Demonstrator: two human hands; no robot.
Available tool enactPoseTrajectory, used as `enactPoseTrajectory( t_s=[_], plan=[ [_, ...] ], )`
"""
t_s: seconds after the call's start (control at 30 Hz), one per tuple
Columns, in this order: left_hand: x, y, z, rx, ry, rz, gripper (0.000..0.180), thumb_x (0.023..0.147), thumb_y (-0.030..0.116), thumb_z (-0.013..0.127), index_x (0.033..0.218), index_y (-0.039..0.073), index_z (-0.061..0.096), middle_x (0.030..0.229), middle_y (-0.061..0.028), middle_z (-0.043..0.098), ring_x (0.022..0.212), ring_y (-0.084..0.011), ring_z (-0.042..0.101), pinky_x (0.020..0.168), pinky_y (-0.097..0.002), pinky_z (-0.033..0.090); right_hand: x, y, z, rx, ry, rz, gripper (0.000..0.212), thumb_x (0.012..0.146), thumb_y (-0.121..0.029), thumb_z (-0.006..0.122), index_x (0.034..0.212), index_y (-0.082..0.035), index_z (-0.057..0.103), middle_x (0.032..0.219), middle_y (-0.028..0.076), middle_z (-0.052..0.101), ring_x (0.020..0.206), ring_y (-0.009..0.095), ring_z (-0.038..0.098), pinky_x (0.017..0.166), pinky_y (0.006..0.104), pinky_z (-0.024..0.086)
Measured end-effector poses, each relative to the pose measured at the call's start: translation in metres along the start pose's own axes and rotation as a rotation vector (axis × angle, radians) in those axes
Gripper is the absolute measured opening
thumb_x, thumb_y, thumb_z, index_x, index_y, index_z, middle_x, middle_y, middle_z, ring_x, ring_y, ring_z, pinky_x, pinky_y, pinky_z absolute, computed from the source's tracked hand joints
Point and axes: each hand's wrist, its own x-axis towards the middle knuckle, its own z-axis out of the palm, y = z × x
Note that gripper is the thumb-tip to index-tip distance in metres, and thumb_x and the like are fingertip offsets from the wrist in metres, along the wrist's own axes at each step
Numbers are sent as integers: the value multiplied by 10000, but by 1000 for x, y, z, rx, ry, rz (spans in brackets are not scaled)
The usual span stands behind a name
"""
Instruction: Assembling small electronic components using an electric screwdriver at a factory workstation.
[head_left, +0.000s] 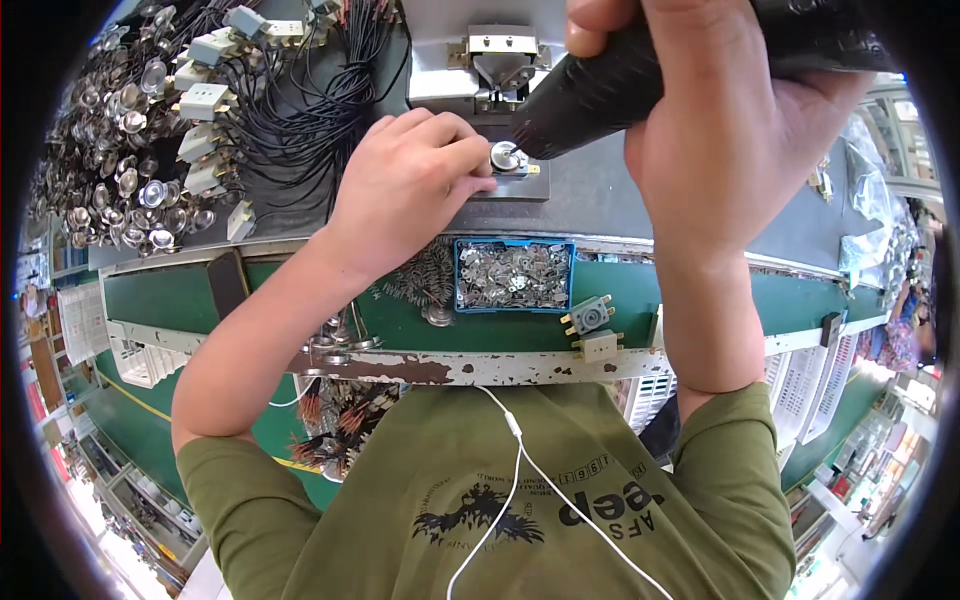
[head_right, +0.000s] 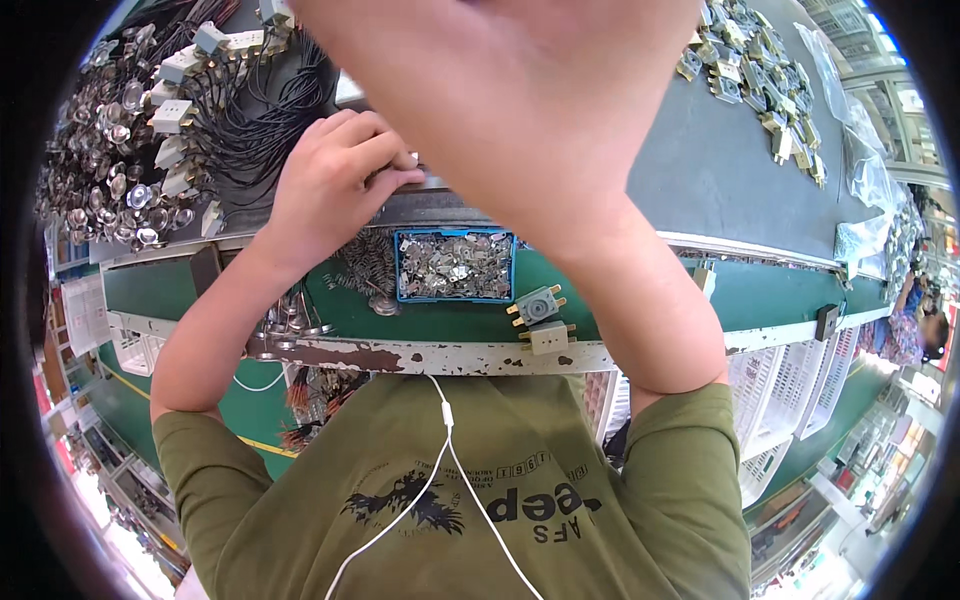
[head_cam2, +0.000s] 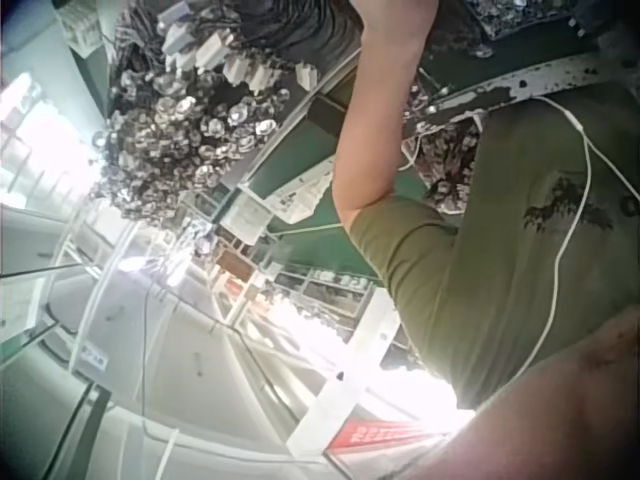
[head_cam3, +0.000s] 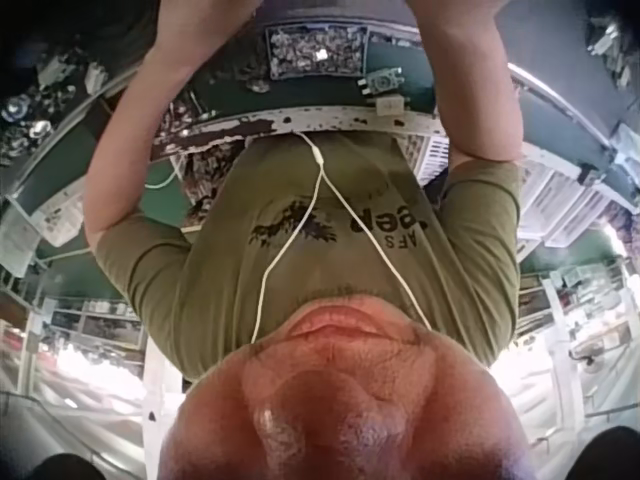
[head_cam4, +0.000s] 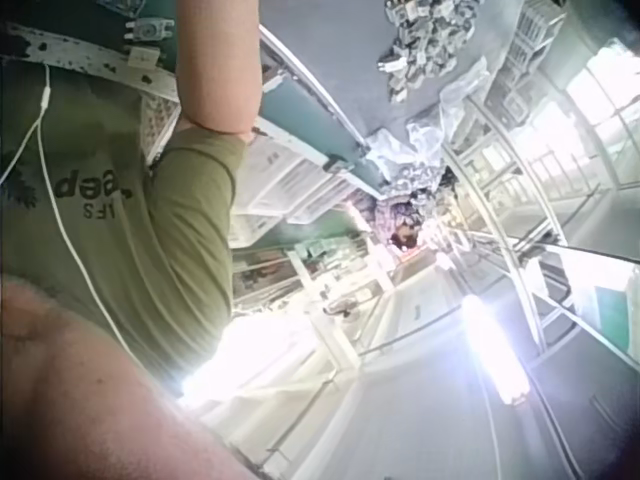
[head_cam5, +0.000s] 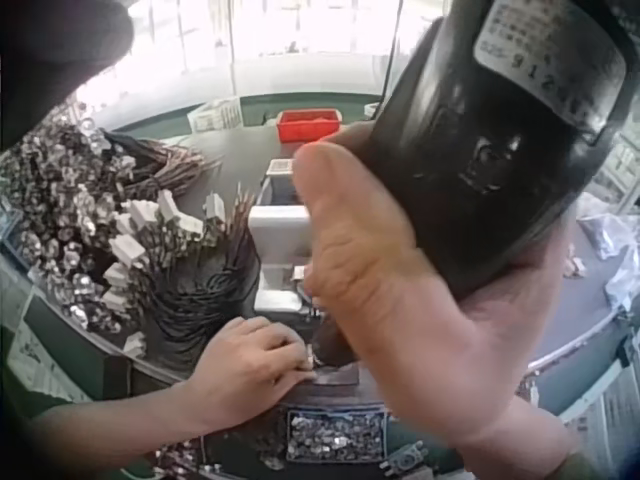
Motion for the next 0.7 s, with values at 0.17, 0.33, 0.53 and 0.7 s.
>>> enactPoseTrajectory(
  t_s=[0.17, 0.33, 0.53, 0.7],
  plan=[
    [-4, -1, -2, 44, 20, 1, 146, 818, 185, 785, 841, 107, 665, 950, -14, 685, 870, -235, 644, 770, -377, 486, -6, 14, 9, 47, 16, -34, 380, 915, -65, 765, 1220, 19, 557, 813, 77, 644, 656, 148, 653, 574, 279, 534],
    [-7, -10, 1, -120, -43, -16, 134, 809, 97, 767, 876, 72, 653, 1119, -61, 706, 952, -293, 658, 840, -417, 527, -8, 32, 22, 96, 18, -64, 441, 905, -56, 772, 1262, 19, 525, 868, 86, 654, 696, 147, 666, 598, 281, 546],
    [-6, -7, 2, -134, -24, 3, 138, 803, 64, 756, 886, 59, 647, 1051, -68, 696, 930, -298, 654, 839, -422, 535, -11, 42, 27, 170, 12, -101, 515, 893, -46, 780, 1311, 19, 487, 934, 97, 666, 744, 146, 682, 626, 283, 561],
    [-8, -7, 3, -164, -33, -19, 125, 808, 65, 751, 894, 58, 661, 998, -69, 681, 910, -299, 643, 813, -426, 530, -13, 9, 17, 143, -106, 308, 720, 844, 8, 797, 1405, 10, 347, 1125, 117, 633, 892, 154, 688, 718, 286, 580]
  ],
)
